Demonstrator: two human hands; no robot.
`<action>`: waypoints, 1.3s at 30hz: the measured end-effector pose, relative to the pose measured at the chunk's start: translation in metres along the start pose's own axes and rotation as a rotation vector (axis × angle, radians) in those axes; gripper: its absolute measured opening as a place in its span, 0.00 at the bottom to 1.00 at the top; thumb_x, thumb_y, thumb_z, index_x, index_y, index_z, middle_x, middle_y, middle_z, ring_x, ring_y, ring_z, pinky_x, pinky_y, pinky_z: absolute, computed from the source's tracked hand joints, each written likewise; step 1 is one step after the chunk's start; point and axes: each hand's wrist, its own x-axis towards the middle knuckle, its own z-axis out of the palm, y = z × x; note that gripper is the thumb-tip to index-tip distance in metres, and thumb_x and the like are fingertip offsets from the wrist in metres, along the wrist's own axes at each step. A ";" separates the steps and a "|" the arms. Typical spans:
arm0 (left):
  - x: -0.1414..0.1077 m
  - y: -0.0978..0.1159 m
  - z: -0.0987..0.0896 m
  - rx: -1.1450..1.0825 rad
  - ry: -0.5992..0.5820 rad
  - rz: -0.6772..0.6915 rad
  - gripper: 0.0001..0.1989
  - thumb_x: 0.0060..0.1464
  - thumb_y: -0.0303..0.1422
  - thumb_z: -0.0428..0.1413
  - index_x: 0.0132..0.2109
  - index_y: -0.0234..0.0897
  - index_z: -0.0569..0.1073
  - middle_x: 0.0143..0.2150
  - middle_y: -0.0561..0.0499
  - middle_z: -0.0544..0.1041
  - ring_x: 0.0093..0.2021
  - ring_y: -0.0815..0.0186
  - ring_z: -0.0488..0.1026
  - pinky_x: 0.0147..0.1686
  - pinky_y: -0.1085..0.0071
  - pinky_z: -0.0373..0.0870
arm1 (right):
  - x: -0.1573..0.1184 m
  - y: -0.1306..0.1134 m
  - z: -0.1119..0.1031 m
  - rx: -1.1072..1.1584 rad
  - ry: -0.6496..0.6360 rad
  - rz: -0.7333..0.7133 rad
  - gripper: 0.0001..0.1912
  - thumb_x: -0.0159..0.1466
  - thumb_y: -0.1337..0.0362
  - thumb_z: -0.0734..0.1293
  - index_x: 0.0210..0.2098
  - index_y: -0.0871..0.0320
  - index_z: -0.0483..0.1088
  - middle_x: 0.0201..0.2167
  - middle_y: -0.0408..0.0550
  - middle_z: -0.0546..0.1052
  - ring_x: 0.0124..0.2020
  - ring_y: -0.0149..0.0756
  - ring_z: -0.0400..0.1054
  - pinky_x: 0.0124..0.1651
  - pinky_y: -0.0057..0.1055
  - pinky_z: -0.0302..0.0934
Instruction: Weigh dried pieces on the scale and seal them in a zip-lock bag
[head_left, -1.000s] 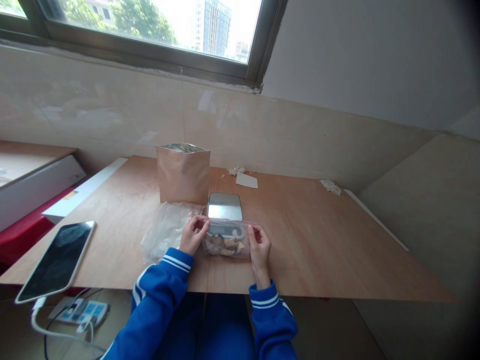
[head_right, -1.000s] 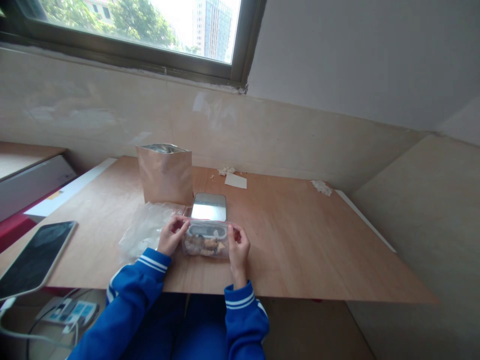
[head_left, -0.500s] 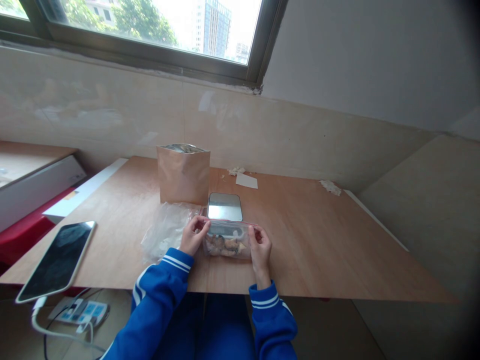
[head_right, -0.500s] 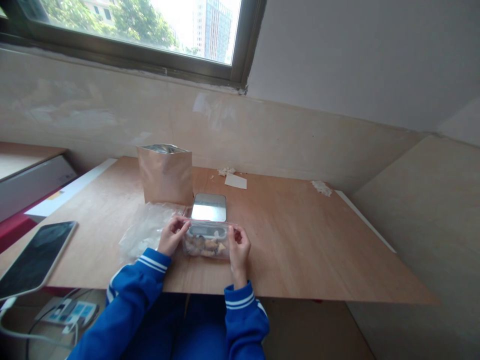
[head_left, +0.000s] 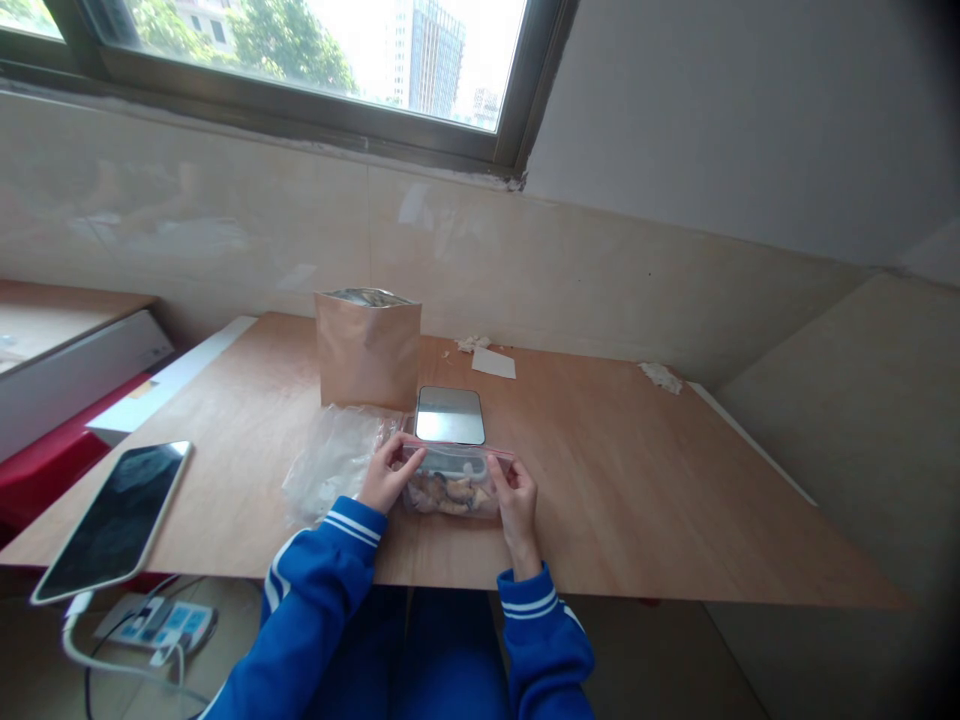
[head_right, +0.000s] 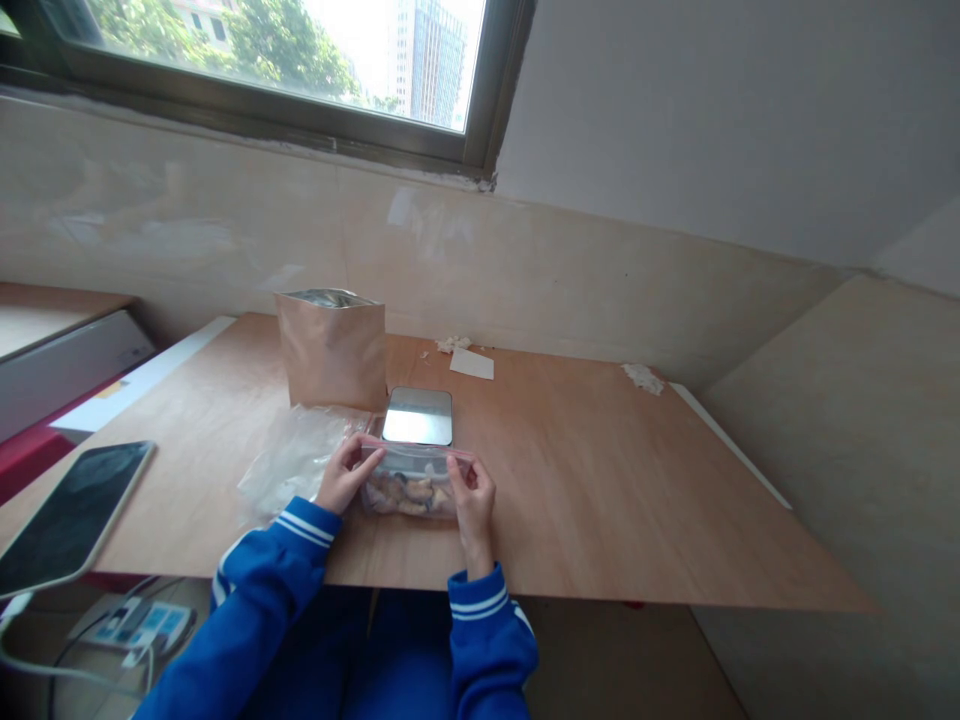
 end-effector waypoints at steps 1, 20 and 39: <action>0.000 0.000 0.000 -0.001 0.002 0.004 0.12 0.55 0.41 0.58 0.37 0.36 0.74 0.34 0.52 0.75 0.34 0.67 0.72 0.35 0.73 0.69 | 0.000 0.000 0.000 -0.005 0.005 -0.008 0.17 0.55 0.51 0.71 0.33 0.60 0.75 0.31 0.48 0.79 0.33 0.36 0.73 0.36 0.31 0.67; 0.001 0.008 0.000 -0.036 -0.062 -0.022 0.13 0.55 0.41 0.58 0.38 0.35 0.76 0.35 0.49 0.78 0.37 0.64 0.75 0.36 0.71 0.71 | 0.001 0.003 -0.002 -0.029 -0.010 -0.015 0.17 0.55 0.51 0.71 0.33 0.60 0.75 0.27 0.47 0.78 0.28 0.35 0.72 0.28 0.27 0.65; 0.000 0.007 0.002 0.008 -0.045 0.025 0.10 0.53 0.40 0.60 0.36 0.36 0.78 0.35 0.49 0.79 0.38 0.63 0.75 0.39 0.69 0.71 | -0.004 0.000 0.002 -0.027 -0.072 -0.091 0.12 0.58 0.54 0.71 0.31 0.58 0.74 0.27 0.45 0.77 0.31 0.35 0.73 0.35 0.31 0.68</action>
